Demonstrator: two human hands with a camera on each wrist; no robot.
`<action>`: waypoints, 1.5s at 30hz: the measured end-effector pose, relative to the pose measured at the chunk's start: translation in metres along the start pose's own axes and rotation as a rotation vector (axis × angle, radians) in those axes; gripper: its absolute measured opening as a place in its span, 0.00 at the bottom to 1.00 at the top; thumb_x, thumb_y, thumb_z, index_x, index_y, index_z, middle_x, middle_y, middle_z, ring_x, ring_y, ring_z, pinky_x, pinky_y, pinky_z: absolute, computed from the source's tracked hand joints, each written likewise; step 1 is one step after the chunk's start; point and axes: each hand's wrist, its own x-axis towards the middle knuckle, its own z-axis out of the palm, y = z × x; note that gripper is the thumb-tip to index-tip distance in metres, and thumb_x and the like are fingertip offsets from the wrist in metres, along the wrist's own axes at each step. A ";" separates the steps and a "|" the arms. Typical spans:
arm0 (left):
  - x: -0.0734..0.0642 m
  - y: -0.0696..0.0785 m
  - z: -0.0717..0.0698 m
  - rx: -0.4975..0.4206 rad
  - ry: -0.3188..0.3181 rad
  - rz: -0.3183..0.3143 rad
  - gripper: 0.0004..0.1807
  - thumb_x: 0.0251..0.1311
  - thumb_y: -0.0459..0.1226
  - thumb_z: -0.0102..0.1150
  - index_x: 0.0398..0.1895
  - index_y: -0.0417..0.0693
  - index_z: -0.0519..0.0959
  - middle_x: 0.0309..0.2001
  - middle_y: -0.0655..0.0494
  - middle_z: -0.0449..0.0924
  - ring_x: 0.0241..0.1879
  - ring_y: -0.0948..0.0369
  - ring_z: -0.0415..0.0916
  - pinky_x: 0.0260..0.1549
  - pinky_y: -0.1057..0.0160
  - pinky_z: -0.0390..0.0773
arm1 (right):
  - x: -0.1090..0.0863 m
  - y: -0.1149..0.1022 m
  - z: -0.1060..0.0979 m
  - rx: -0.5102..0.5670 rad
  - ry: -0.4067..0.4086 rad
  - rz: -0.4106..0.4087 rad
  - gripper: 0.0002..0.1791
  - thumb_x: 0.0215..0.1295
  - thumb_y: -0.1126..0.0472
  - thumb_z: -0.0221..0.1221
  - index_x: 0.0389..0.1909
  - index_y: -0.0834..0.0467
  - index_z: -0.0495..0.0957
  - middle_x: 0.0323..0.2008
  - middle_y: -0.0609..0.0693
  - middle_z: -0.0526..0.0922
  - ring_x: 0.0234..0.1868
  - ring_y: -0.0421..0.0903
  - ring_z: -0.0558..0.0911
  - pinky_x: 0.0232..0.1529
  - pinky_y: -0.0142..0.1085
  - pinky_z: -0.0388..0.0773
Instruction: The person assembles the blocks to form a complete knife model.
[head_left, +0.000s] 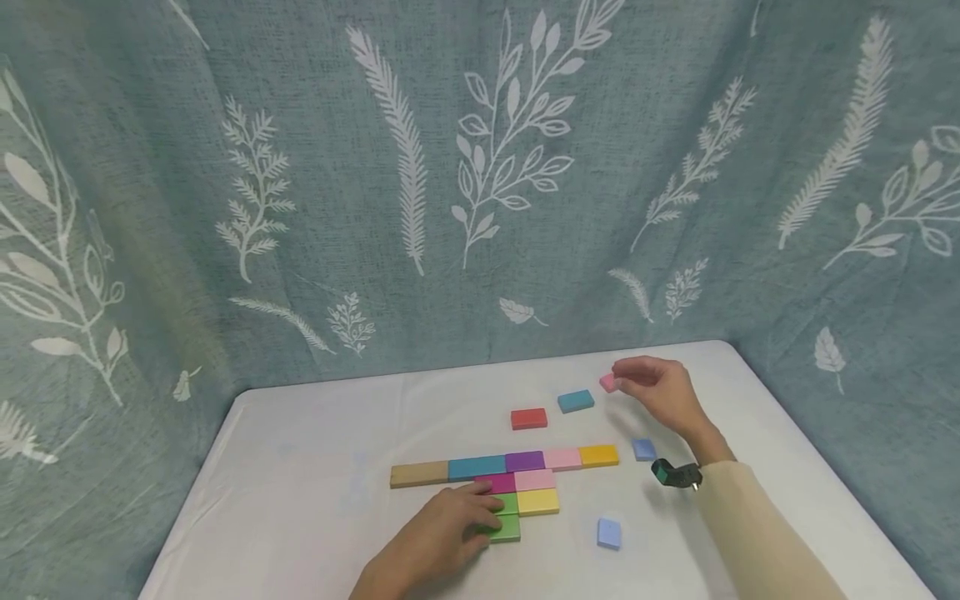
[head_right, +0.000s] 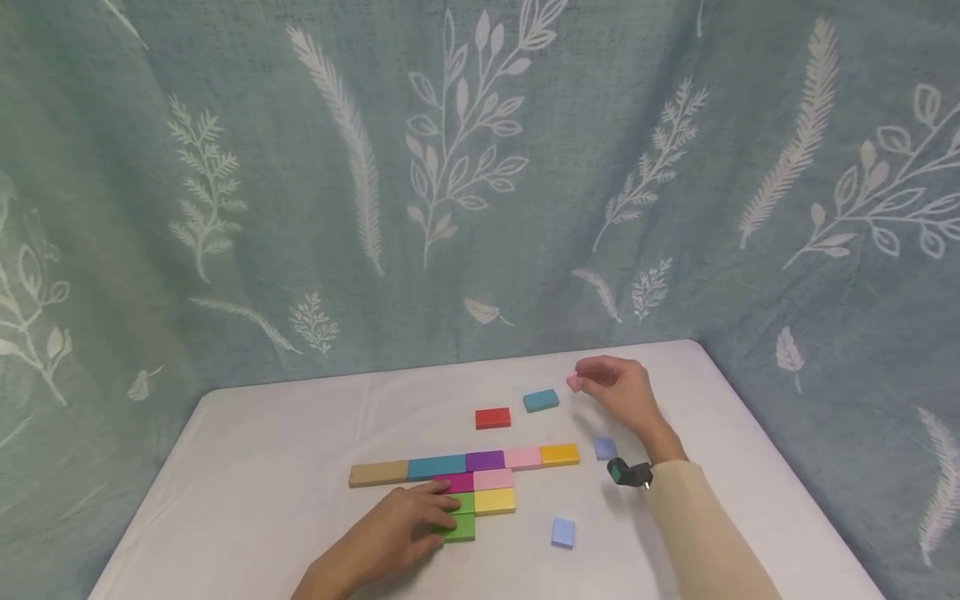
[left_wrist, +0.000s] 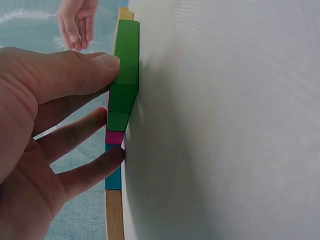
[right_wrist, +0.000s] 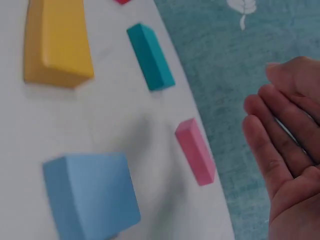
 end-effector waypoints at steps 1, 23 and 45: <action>0.000 0.000 0.000 -0.001 0.001 0.001 0.14 0.67 0.35 0.75 0.53 0.58 0.93 0.64 0.64 0.88 0.75 0.53 0.77 0.73 0.49 0.81 | 0.003 0.002 -0.001 0.004 -0.003 0.004 0.16 0.73 0.63 0.71 0.59 0.60 0.88 0.55 0.57 0.92 0.57 0.56 0.92 0.57 0.28 0.88; 0.003 0.008 0.005 -0.020 0.000 -0.008 0.14 0.69 0.36 0.75 0.54 0.61 0.93 0.64 0.69 0.87 0.76 0.57 0.76 0.75 0.50 0.80 | 0.034 0.043 -0.017 -0.036 -0.113 0.155 0.27 0.74 0.65 0.66 0.71 0.66 0.78 0.70 0.66 0.82 0.72 0.66 0.82 0.74 0.58 0.79; -0.003 -0.002 0.000 -0.030 0.014 -0.019 0.14 0.69 0.36 0.74 0.55 0.60 0.93 0.65 0.67 0.87 0.76 0.57 0.76 0.75 0.49 0.80 | 0.006 0.042 -0.010 -0.129 -0.002 0.092 0.20 0.74 0.67 0.67 0.64 0.62 0.85 0.60 0.62 0.90 0.62 0.62 0.89 0.64 0.54 0.89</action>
